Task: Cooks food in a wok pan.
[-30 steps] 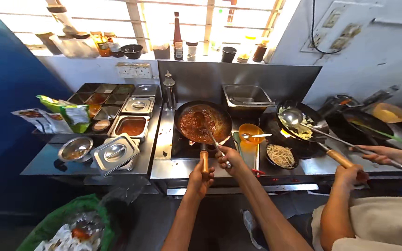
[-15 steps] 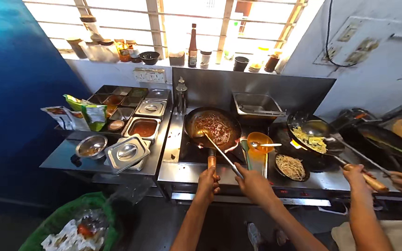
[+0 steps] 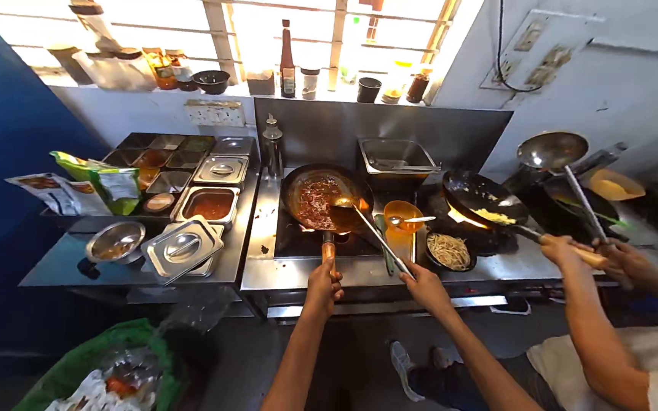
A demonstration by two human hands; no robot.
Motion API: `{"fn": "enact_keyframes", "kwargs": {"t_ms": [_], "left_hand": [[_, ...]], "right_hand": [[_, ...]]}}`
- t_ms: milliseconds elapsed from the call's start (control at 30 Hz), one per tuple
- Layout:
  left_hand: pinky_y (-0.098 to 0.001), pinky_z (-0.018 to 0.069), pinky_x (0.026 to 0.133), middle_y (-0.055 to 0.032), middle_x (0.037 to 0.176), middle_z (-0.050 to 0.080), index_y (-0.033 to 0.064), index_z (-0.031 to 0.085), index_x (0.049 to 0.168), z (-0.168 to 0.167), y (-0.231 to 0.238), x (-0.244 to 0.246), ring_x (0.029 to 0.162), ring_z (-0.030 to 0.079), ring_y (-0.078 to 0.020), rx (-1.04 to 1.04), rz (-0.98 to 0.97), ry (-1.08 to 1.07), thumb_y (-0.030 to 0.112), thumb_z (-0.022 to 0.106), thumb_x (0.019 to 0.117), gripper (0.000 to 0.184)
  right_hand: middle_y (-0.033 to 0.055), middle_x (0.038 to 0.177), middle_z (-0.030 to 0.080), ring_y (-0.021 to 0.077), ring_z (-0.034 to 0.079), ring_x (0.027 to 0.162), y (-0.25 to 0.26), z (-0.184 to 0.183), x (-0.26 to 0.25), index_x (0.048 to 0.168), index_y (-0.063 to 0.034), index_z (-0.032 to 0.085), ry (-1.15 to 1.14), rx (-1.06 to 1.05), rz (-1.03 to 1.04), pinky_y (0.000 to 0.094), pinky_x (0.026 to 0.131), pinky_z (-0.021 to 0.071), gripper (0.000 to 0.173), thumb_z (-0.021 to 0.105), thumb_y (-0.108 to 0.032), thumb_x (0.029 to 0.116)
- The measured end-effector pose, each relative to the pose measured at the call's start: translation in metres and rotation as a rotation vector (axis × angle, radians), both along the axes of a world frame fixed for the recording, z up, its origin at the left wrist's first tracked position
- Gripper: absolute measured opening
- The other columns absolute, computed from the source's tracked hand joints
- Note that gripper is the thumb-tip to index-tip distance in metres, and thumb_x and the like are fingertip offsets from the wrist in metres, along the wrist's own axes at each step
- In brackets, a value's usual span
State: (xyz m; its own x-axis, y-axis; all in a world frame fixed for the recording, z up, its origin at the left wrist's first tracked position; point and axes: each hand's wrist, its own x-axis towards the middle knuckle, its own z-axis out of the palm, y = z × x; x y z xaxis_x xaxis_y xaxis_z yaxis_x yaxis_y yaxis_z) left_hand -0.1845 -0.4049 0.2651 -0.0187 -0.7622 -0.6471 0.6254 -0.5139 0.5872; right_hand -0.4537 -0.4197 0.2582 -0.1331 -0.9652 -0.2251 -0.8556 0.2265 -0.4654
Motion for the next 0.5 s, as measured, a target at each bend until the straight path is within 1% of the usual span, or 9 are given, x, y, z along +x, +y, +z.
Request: {"fn": "enact_keyframes", "kwargs": {"t_ms": [33, 67, 133, 200, 267, 300, 367, 433, 500], "left_hand": [[-0.0205, 0.0339, 0.036, -0.0069, 0.071, 0.056, 0.0021, 0.054, 0.114, 0.000, 0.000, 0.000, 0.040, 0.039, -0.0078, 0.005, 0.003, 0.006, 0.032, 0.046, 0.1109, 0.031], [-0.0206, 0.0339, 0.035, -0.0069, 0.071, 0.056, 0.0020, 0.054, 0.114, -0.001, -0.001, 0.000, 0.040, 0.038, -0.0079, 0.007, 0.004, 0.012, 0.033, 0.046, 0.1107, 0.032], [-0.0205, 0.0343, 0.035, -0.0064, 0.070, 0.056, 0.0023, 0.054, 0.114, -0.002, -0.001, 0.002, 0.040, 0.039, -0.0076, 0.006, -0.010, 0.021, 0.033, 0.046, 0.1109, 0.032], [-0.0202, 0.0342, 0.036, -0.0061, 0.070, 0.055, 0.0025, 0.053, 0.113, -0.002, -0.001, 0.003, 0.040, 0.038, -0.0073, 0.006, -0.018, 0.024, 0.033, 0.044, 0.1114, 0.032], [-0.0205, 0.0349, 0.036, -0.0061, 0.070, 0.055, 0.0025, 0.053, 0.112, 0.000, -0.001, 0.002, 0.041, 0.039, -0.0080, 0.011, -0.017, 0.015, 0.033, 0.043, 0.1116, 0.032], [-0.0208, 0.0353, 0.037, -0.0062, 0.070, 0.055, 0.0024, 0.054, 0.111, 0.000, -0.001, 0.002, 0.041, 0.039, -0.0083, 0.007, -0.015, 0.011, 0.033, 0.043, 0.1117, 0.032], [-0.0210, 0.0352, 0.037, -0.0064, 0.069, 0.054, 0.0021, 0.054, 0.111, -0.001, 0.000, -0.001, 0.041, 0.039, -0.0087, -0.001, -0.007, 0.004, 0.031, 0.043, 0.1118, 0.031], [-0.0209, 0.0351, 0.037, -0.0061, 0.069, 0.054, 0.0024, 0.054, 0.112, -0.001, 0.001, -0.002, 0.041, 0.039, -0.0086, 0.000, -0.001, 0.000, 0.031, 0.044, 0.1115, 0.030], [-0.0206, 0.0343, 0.036, -0.0056, 0.067, 0.053, 0.0028, 0.054, 0.112, 0.000, 0.000, -0.003, 0.041, 0.038, -0.0082, 0.003, 0.011, -0.002, 0.030, 0.045, 0.1112, 0.029]], "right_hand": [[0.0127, 0.116, 0.072, 0.0317, 0.069, 0.102, 0.007, 0.008, -0.004, 0.146, -0.0262, 0.059, -0.048, -0.017, -0.017, 0.0589, 0.092, 0.0523, 0.044, 0.059, -0.032, 0.1032], [0.0114, 0.116, 0.073, 0.0316, 0.069, 0.103, 0.015, 0.020, -0.010, 0.145, -0.0282, 0.060, -0.036, -0.028, -0.026, 0.0605, 0.092, 0.0527, 0.043, 0.060, -0.034, 0.1026], [0.0131, 0.120, 0.072, 0.0363, 0.069, 0.106, 0.032, 0.057, -0.021, 0.147, -0.0327, 0.057, 0.089, -0.021, -0.004, 0.0655, 0.092, 0.0514, 0.045, 0.060, -0.034, 0.1025], [0.0143, 0.120, 0.072, 0.0390, 0.068, 0.107, 0.049, 0.090, -0.027, 0.149, -0.0347, 0.056, 0.227, 0.007, 0.069, 0.0667, 0.091, 0.0506, 0.047, 0.061, -0.032, 0.1020], [0.0129, 0.120, 0.072, 0.0381, 0.069, 0.106, 0.053, 0.099, -0.016, 0.149, -0.0363, 0.055, 0.273, 0.056, 0.131, 0.0653, 0.090, 0.0513, 0.048, 0.061, -0.031, 0.1016], [0.0125, 0.121, 0.072, 0.0371, 0.069, 0.107, 0.048, 0.094, -0.002, 0.150, -0.0355, 0.054, 0.253, 0.084, 0.147, 0.0643, 0.091, 0.0518, 0.048, 0.060, -0.031, 0.1018], [0.0140, 0.122, 0.071, 0.0363, 0.068, 0.108, 0.025, 0.067, 0.035, 0.152, -0.0317, 0.052, 0.201, 0.114, 0.151, 0.0617, 0.093, 0.0521, 0.049, 0.057, -0.029, 0.1026], [0.0167, 0.117, 0.071, 0.0379, 0.069, 0.104, -0.009, 0.026, 0.066, 0.155, -0.0303, 0.048, 0.191, 0.085, 0.119, 0.0601, 0.089, 0.0534, 0.052, 0.056, -0.028, 0.1037], [0.0200, 0.110, 0.072, 0.0411, 0.070, 0.099, -0.040, -0.009, 0.078, 0.157, -0.0291, 0.043, 0.199, 0.015, 0.079, 0.0613, 0.084, 0.0543, 0.054, 0.054, -0.027, 0.1042]]}}
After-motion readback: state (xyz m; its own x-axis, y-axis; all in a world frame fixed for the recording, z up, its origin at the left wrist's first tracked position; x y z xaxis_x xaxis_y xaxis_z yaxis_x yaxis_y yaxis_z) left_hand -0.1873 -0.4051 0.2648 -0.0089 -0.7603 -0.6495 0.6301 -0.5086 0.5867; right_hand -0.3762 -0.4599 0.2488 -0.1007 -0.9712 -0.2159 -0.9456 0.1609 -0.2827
